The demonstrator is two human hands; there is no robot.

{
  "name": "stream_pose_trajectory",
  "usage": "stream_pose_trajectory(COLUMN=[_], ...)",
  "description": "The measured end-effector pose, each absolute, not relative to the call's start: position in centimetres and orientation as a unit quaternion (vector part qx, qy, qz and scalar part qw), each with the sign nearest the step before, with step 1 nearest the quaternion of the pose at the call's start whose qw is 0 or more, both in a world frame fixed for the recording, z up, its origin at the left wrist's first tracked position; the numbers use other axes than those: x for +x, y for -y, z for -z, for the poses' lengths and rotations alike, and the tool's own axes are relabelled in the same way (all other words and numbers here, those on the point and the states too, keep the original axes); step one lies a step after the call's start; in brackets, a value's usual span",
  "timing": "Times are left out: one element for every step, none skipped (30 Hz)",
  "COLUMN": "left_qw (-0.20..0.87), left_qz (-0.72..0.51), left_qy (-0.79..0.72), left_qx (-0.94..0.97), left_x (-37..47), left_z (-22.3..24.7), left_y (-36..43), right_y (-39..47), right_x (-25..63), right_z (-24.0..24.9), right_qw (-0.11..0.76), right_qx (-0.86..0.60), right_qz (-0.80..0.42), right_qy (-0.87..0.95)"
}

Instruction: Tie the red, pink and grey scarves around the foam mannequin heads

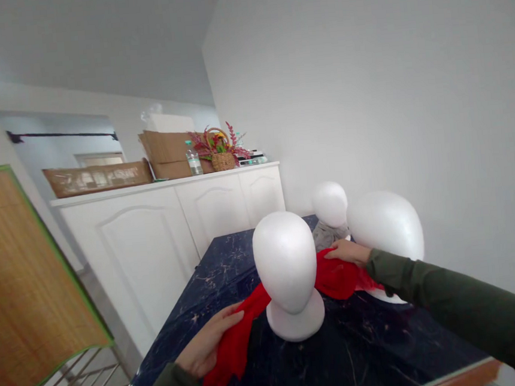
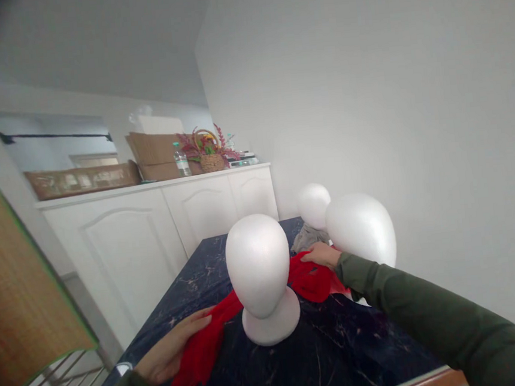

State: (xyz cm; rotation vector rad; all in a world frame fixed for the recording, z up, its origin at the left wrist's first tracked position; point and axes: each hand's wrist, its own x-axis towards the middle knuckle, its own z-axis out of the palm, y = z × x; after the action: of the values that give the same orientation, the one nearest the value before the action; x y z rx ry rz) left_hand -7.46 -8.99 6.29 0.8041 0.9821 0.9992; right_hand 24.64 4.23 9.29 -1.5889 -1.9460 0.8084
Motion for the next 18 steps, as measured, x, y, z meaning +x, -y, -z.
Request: stream_pose_trajectory(left_qw=[0.696,0.702,0.707,0.71,0.711,0.709,0.706,0.7,0.694,0.689,0.686,0.686,0.685,0.685,0.684,0.681,0.679,0.677], left_qz=[-0.436,-0.422,-0.407,-0.394,-0.383,-0.373,-0.366,-0.363,-0.365,-0.368,-0.371,-0.373,-0.376,-0.379,-0.383,-0.386,-0.392,-0.398], left_qy=[-0.448,-0.454,-0.457,-0.457,-0.455,-0.454,-0.455,-0.457,-0.459,-0.456,-0.45,-0.44,-0.43,-0.421,-0.415,-0.412,-0.413,-0.413], left_qx=[0.353,0.351,0.355,0.364,0.376,0.389,0.401,0.411,0.419,0.427,0.435,0.444,0.452,0.458,0.463,0.465,0.464,0.462], left_x=[-7.1,-6.6,-6.1,-5.7,-5.2,-4.8,-4.5,-4.3,-4.1,-3.8,-3.6,-3.4,-3.0,-2.7,-2.2,-1.7,-1.2,-0.6], left_z=[-5.9,-5.5,-5.2,-4.9,-4.6,-4.4,-4.2,-4.0,-3.9,-3.8,-3.7,-3.6,-3.5,-3.5,-3.4,-3.3,-3.1,-2.9], left_y=[9.8,10.5,11.0,11.5,11.9,12.2,12.4,12.5,12.6,12.7,12.7,12.7,12.6,12.6,12.5,12.5,12.4,12.3], right_y=[-3.5,-2.7,-1.9,-1.2,-0.6,0.1,0.7,1.3,1.9,2.4,2.9,3.4,3.8,4.2,4.5,4.8,5.1,5.4], right_x=[25.1,25.5,25.7,25.9,26.0,26.1,26.1,26.2,26.2,26.2,26.1,26.1,26.1,26.1,26.1,26.1,26.2,26.2], right_z=[-8.5,-7.6,-6.7,-5.8,-4.8,-3.8,-2.8,-1.9,-1.1,-0.4,0.1,0.5,0.8,1.0,1.1,1.1,1.1,1.1], right_qw=[0.237,0.221,0.203,0.188,0.177,0.173,0.173,0.176,0.179,0.184,0.189,0.193,0.197,0.201,0.204,0.204,0.198,0.191], right_qx=[-0.578,-0.57,-0.56,-0.55,-0.54,-0.533,-0.528,-0.525,-0.522,-0.521,-0.523,-0.526,-0.53,-0.533,-0.534,-0.534,-0.533,-0.534], right_qz=[-0.314,-0.323,-0.321,-0.306,-0.279,-0.242,-0.201,-0.165,-0.134,-0.103,-0.073,-0.045,-0.021,-0.004,0.004,0.002,-0.004,-0.008], right_qy=[0.715,0.722,0.736,0.754,0.774,0.792,0.807,0.816,0.823,0.827,0.828,0.827,0.825,0.822,0.82,0.821,0.822,0.823])
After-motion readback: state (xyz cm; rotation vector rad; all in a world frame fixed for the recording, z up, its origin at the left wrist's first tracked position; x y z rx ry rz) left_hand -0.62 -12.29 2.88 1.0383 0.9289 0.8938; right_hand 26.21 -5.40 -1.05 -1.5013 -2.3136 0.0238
